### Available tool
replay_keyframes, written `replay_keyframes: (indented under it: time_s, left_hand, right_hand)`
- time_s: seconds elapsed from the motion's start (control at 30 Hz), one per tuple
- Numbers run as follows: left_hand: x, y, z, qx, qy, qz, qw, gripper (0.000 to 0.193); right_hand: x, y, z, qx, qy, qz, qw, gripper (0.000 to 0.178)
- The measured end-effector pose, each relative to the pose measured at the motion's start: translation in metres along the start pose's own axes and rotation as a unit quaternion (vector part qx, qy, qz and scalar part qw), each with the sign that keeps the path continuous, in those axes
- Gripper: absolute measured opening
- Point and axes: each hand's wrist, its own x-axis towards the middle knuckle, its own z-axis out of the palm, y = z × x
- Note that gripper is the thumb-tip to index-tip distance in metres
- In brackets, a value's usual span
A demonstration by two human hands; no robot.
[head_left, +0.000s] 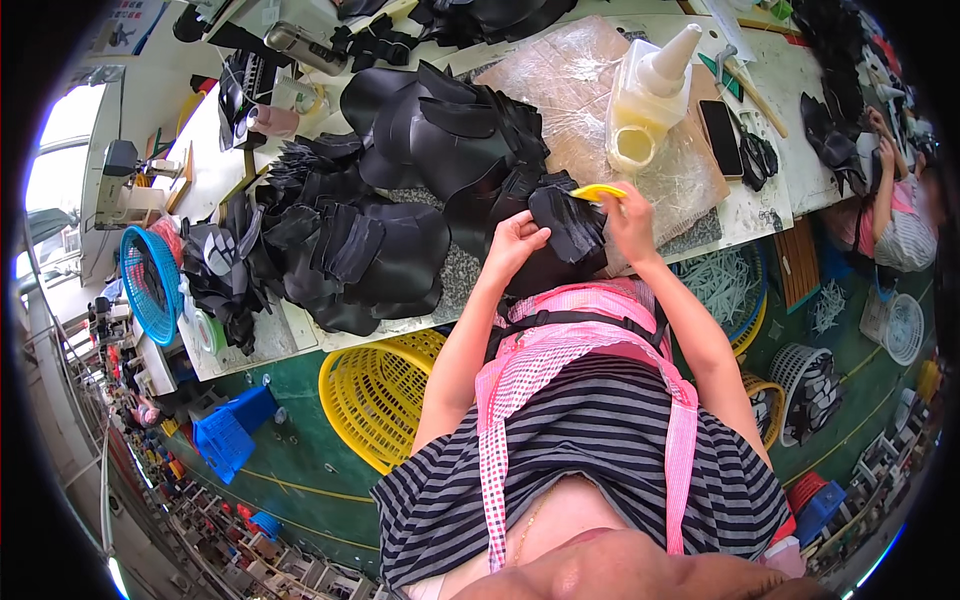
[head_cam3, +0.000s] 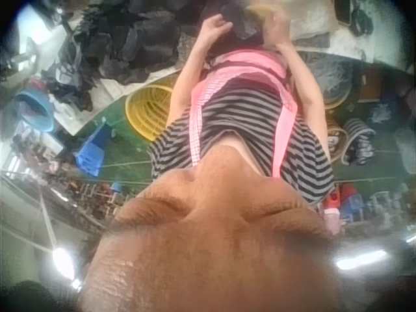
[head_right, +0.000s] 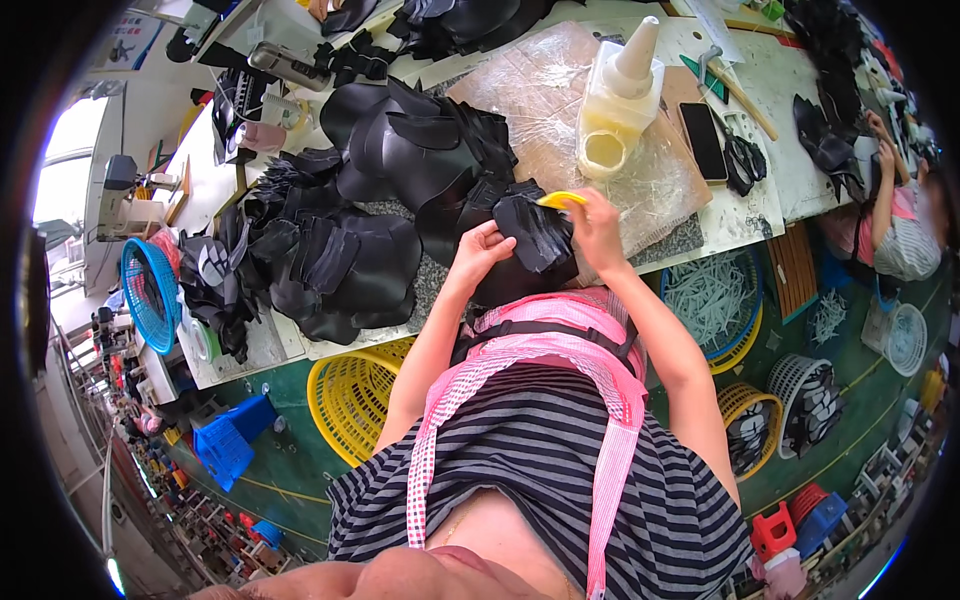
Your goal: Applying glue to the edges of black shoe components using a small yellow applicator tool at a workbench in a factory setting.
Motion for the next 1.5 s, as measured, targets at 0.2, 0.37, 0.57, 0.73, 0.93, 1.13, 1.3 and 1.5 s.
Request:
replay_keyframes:
  time_s: [0.2,0.37,0.57,0.73,0.93,1.13,1.3,1.5]
  left_hand:
    - [-0.021,0.052,0.003,0.413,0.04,0.211,0.885,0.035]
    - [-0.007,0.078,0.006,0.614,0.135,0.278,0.726,0.062]
    - [0.003,0.081,0.0,0.63,0.087,0.259,0.727,0.055]
    - [-0.002,0.079,-0.004,0.618,0.115,0.282,0.725,0.046]
    - [-0.014,0.08,-0.009,0.513,0.082,0.295,0.802,0.02]
    - [-0.053,0.079,-0.019,0.375,0.053,0.23,0.896,0.021]
    - [-0.084,0.108,-0.085,0.197,0.229,0.232,0.925,0.017]
    - [-0.101,0.147,-0.211,0.003,0.386,0.322,0.864,0.02]
  right_hand:
    - [-0.053,0.027,-0.044,-0.025,0.1,0.135,0.985,0.014]
    - [-0.058,0.027,-0.042,0.022,0.128,0.168,0.977,0.015]
    - [-0.052,0.024,-0.045,0.046,0.156,0.169,0.972,0.015]
    - [-0.057,0.026,-0.045,0.046,0.155,0.168,0.972,0.016]
    - [-0.073,0.043,-0.051,0.048,0.16,0.199,0.966,0.021]
    - [-0.069,0.049,-0.052,0.085,0.169,0.213,0.959,0.023]
    - [-0.063,0.059,-0.062,0.061,0.201,0.209,0.955,0.023]
    - [-0.06,0.062,-0.063,0.059,0.209,0.232,0.948,0.028]
